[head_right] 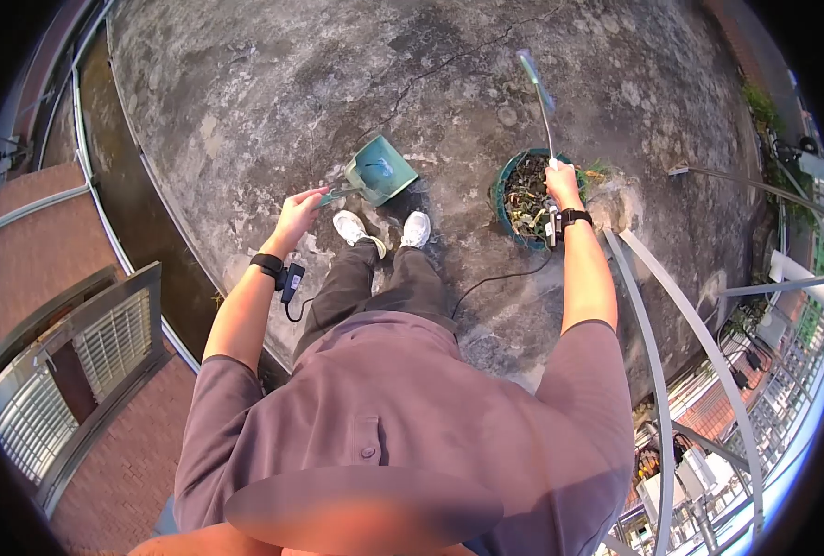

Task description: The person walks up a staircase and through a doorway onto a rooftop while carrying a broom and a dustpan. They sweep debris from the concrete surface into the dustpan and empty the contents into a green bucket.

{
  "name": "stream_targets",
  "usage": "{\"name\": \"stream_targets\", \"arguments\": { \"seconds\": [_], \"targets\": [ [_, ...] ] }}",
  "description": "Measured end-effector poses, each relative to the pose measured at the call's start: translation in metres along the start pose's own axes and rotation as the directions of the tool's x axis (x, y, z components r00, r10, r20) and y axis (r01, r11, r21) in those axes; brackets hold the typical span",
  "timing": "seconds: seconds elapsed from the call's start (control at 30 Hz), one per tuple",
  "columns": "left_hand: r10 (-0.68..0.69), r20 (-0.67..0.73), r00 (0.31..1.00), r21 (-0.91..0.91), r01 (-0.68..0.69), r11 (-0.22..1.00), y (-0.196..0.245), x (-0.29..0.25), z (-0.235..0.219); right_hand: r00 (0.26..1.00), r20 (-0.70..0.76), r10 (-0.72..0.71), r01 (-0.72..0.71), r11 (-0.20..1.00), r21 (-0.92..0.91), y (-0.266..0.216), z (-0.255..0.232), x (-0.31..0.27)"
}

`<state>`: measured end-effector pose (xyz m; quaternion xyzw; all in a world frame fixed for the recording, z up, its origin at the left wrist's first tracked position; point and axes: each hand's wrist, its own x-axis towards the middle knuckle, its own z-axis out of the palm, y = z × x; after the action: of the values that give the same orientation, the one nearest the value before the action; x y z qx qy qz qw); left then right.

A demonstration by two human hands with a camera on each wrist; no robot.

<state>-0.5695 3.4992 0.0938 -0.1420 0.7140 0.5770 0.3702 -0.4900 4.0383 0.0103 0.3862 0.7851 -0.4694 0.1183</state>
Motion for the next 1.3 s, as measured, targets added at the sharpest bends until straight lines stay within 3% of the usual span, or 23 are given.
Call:
{"name": "stream_targets", "arguments": {
  "seconds": [0.1, 0.13, 0.2, 0.27, 0.3, 0.33, 0.4, 0.47, 0.53, 0.57, 0.6, 0.63, 0.67, 0.7, 0.9, 1.0, 1.03, 1.13, 1.17, 1.2, 1.23, 1.27, 1.3],
  "targets": [
    [-0.032, -0.034, 0.999, -0.014, 0.032, 0.999, -0.005, 0.002, 0.0, 0.989, -0.118, -0.088, 0.066, 0.981, -0.182, 0.061, 0.033, 0.088],
    [-0.05, -0.039, 0.998, -0.02, 0.049, 0.999, -0.006, 0.002, 0.001, 0.989, -0.055, 0.137, -0.14, 0.989, -0.052, 0.047, 0.043, 0.08],
    [-0.074, -0.018, 0.997, -0.026, 0.073, 0.997, -0.004, 0.002, -0.003, 0.996, 0.012, 0.092, -0.089, 0.983, -0.158, 0.063, 0.086, 0.07],
    [-0.053, -0.035, 0.998, 0.055, 0.055, 0.997, -0.005, 0.001, -0.004, 0.984, 0.012, 0.179, -0.172, 0.962, -0.21, 0.041, 0.127, -0.008],
    [-0.071, -0.018, 0.997, 0.026, 0.072, 0.997, -0.01, 0.004, -0.006, 0.994, 0.012, 0.11, -0.099, 0.932, -0.348, 0.07, 0.153, -0.033],
    [-0.073, -0.015, 0.997, 0.017, 0.074, 0.997, -0.012, 0.004, -0.005, 0.999, -0.044, -0.008, -0.015, 0.866, -0.499, 0.061, 0.163, -0.088],
    [-0.028, -0.028, 0.999, 0.02, 0.028, 0.999, -0.014, 0.002, -0.002, 0.961, 0.189, 0.201, -0.1, 0.891, -0.442, 0.058, 0.171, -0.167],
    [-0.021, -0.013, 1.0, -0.007, 0.021, 1.0, -0.014, 0.0, -0.002, 0.933, 0.303, 0.192, -0.033, 0.887, -0.46, 0.063, 0.172, -0.227],
    [-0.011, 0.014, 1.0, -0.031, 0.011, 0.999, -0.016, 0.0, -0.003, 0.93, 0.353, -0.099, 0.163, 0.974, -0.155, 0.081, 0.165, -0.259],
    [-0.013, 0.002, 1.0, -0.04, 0.013, 0.999, -0.017, 0.001, -0.005, 0.908, 0.308, -0.284, 0.314, 0.948, -0.05, 0.088, 0.162, -0.265],
    [-0.019, -0.011, 1.0, -0.052, 0.018, 0.998, -0.02, 0.0, -0.008, 0.91, 0.302, -0.283, 0.315, 0.947, -0.061, 0.079, 0.148, -0.272],
    [-0.018, -0.026, 1.0, -0.041, 0.017, 0.999, -0.019, -0.003, -0.012, 0.923, 0.386, 0.003, -0.045, 0.994, 0.1, 0.048, 0.125, -0.281],
    [-0.012, -0.022, 1.0, -0.047, 0.011, 0.999, -0.022, -0.006, -0.016, 0.824, 0.506, 0.254, -0.408, 0.886, 0.22, 0.021, 0.108, -0.288],
    [-0.014, -0.022, 1.0, -0.07, 0.012, 0.997, -0.025, -0.007, -0.021, 0.852, 0.465, 0.241, -0.396, 0.877, 0.271, 0.009, 0.099, -0.291],
    [-0.035, 0.014, 0.999, -0.083, 0.036, 0.996, -0.039, -0.028, -0.048, 0.974, 0.172, 0.148, -0.185, 0.958, 0.22, 0.007, 0.06, -0.215],
    [-0.04, 0.024, 0.999, -0.032, 0.041, 0.999, -0.035, -0.042, -0.057, 0.995, 0.103, 0.003, -0.006, 1.0, 0.027, 0.028, 0.064, -0.129],
    [-0.033, 0.012, 0.999, -0.015, 0.033, 0.999, -0.032, -0.046, -0.056, 0.998, 0.029, 0.048, -0.05, 0.994, 0.095, 0.012, 0.068, -0.115],
    [-0.012, 0.014, 1.0, 0.034, 0.011, 0.999, -0.04, -0.046, -0.063, 0.999, -0.024, 0.031, -0.03, 0.998, 0.049, 0.022, 0.089, -0.054],
    [0.004, 0.037, 0.999, 0.061, -0.006, 0.998, -0.044, -0.045, -0.067, 0.996, -0.01, 0.086, -0.085, 0.995, 0.057, 0.027, 0.1, -0.045],
    [-0.002, 0.034, 0.999, 0.064, 0.0, 0.998, -0.044, -0.045, -0.07, 0.99, 0.005, 0.142, -0.142, 0.988, 0.061, 0.029, 0.113, -0.044],
    [-0.019, 0.032, 0.999, 0.063, 0.017, 0.998, -0.043, -0.045, -0.072, 0.986, -0.011, 0.168, -0.168, 0.976, -0.138, 0.03, 0.13, -0.05],
    [-0.031, 0.035, 0.999, 0.06, 0.029, 0.998, -0.041, -0.045, -0.073, 0.979, 0.021, 0.204, -0.202, 0.977, -0.07, 0.035, 0.15, -0.067],
    [-0.053, 0.04, 0.998, 0.061, 0.05, 0.997, -0.04, -0.045, -0.073, 0.975, 0.035, 0.219, -0.21, 0.961, -0.18, 0.038, 0.169, -0.092]
  ]
}}
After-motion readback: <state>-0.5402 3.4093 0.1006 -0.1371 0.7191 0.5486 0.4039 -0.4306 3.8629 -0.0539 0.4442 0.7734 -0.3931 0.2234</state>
